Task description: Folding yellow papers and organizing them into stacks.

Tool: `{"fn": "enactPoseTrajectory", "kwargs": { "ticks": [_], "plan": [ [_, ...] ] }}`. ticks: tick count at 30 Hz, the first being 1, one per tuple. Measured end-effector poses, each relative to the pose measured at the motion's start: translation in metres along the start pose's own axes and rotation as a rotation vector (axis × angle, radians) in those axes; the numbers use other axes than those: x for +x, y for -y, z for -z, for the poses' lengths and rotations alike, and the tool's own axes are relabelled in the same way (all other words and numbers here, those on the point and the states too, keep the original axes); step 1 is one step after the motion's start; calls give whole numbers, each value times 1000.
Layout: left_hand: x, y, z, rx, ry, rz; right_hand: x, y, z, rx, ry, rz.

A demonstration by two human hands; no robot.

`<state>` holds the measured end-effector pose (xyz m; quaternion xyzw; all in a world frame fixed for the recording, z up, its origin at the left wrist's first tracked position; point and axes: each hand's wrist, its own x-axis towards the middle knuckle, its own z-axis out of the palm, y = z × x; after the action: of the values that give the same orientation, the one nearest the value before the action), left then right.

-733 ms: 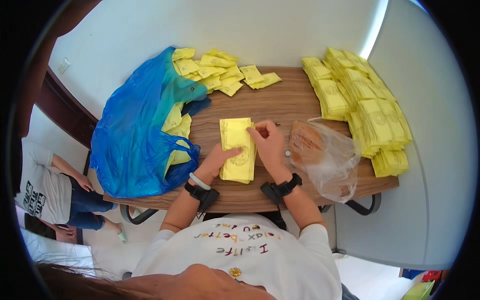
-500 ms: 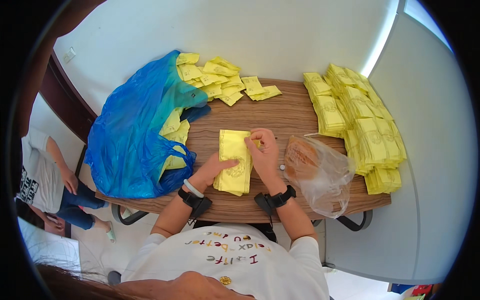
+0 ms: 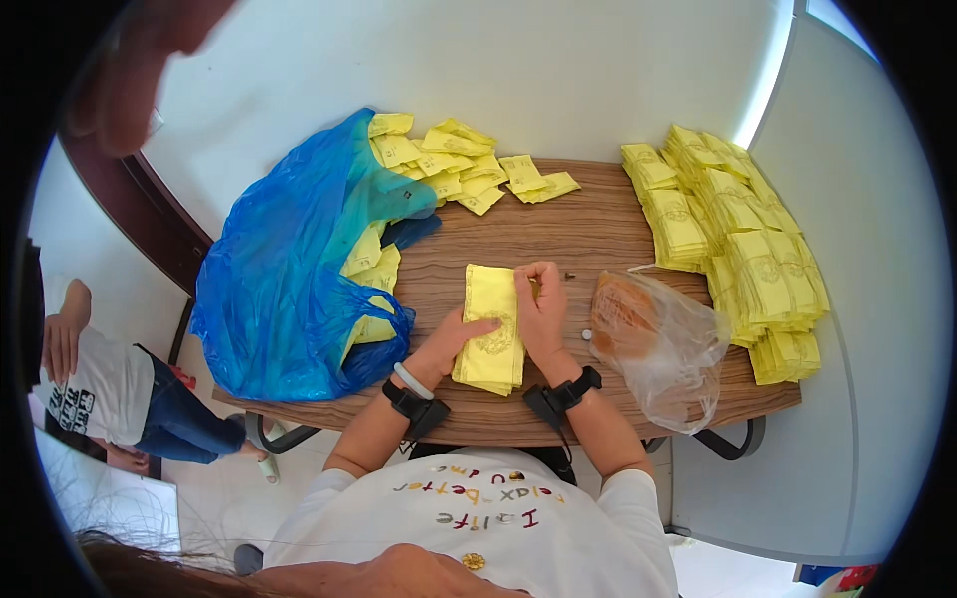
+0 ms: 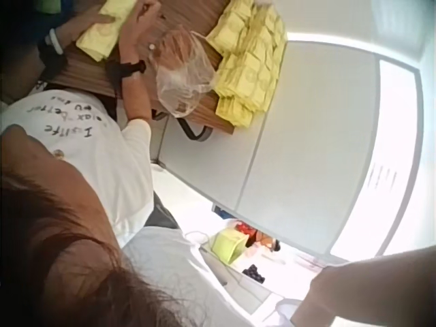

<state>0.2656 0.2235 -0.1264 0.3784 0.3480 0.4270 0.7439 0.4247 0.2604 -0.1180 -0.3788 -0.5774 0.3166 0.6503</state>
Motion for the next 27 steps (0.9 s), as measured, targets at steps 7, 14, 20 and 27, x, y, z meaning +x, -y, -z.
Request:
{"fn": "enactPoseTrajectory", "kwargs": {
  "ticks": [7, 14, 20, 27],
  "plan": [
    [1, 1, 0, -35, -39, 2, -2, -26, 1, -21, -33, -22],
    [0, -7, 3, -71, -172, -174, -9, -18, 1, 72, -112, -310],
    [8, -1, -3, -62, -264, -330, -48, -93, -12, 44, 244, -218],
    [38, 62, 65, -374, -13, -385, -41, -62, -21, 46, 506, -195]
  ]
}}
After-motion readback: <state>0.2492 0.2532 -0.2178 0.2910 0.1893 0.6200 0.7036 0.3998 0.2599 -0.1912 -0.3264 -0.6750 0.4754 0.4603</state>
